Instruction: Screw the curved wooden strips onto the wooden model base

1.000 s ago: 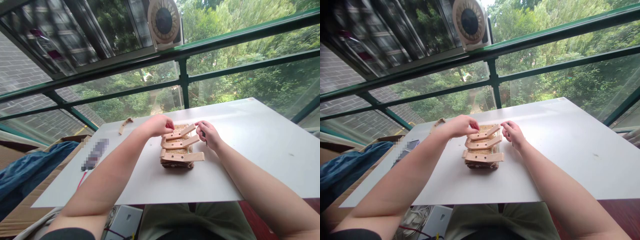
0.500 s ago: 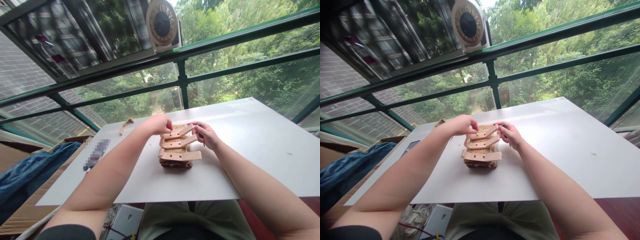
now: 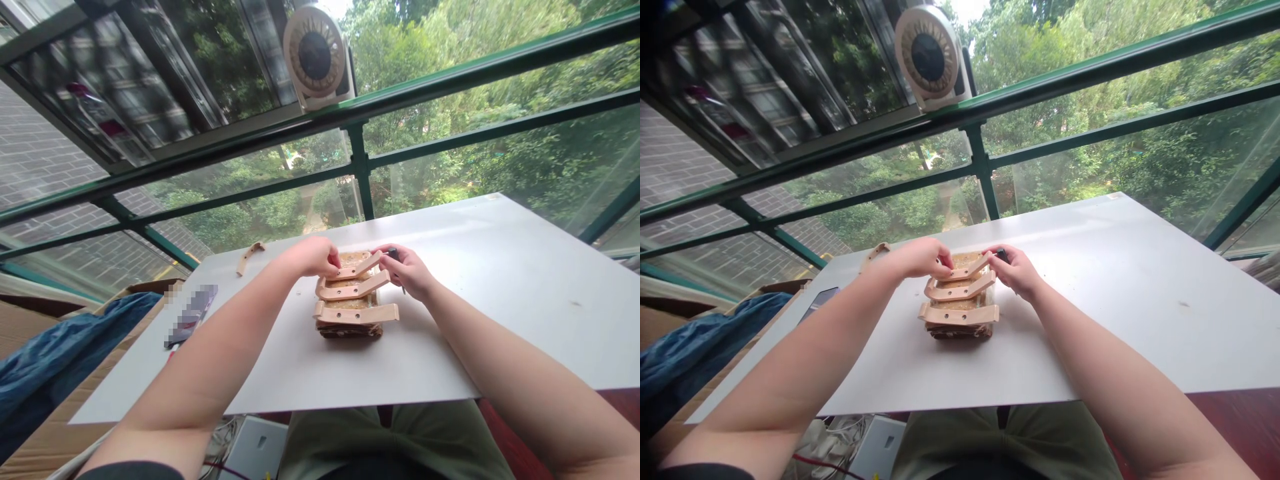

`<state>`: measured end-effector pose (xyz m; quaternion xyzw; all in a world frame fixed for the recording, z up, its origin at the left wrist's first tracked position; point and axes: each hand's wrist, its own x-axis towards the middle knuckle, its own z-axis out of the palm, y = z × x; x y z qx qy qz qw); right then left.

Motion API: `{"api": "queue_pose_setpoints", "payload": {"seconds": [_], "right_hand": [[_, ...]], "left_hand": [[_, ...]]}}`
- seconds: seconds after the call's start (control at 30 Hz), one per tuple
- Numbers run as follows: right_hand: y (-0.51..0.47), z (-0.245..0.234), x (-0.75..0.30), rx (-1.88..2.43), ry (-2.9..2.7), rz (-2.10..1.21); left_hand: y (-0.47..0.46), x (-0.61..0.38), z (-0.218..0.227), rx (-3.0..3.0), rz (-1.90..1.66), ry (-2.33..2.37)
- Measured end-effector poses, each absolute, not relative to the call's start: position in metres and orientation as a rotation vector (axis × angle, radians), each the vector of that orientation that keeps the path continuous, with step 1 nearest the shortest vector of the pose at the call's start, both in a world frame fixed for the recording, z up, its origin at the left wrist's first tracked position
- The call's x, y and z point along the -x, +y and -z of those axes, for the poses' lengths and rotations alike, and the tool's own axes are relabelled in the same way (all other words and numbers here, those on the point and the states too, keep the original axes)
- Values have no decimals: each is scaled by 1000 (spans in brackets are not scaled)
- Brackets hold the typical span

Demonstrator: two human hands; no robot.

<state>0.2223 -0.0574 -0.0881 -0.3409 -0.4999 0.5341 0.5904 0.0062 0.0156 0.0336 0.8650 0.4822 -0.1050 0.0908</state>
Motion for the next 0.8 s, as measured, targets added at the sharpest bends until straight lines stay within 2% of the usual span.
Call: {"api": "queue_pose_setpoints", "payload": {"seconds": [0.8], "right_hand": [[-56, 89, -222, 812, -1145, -1250]], "left_hand": [[18, -3, -21, -2584, 217, 1405]]}}
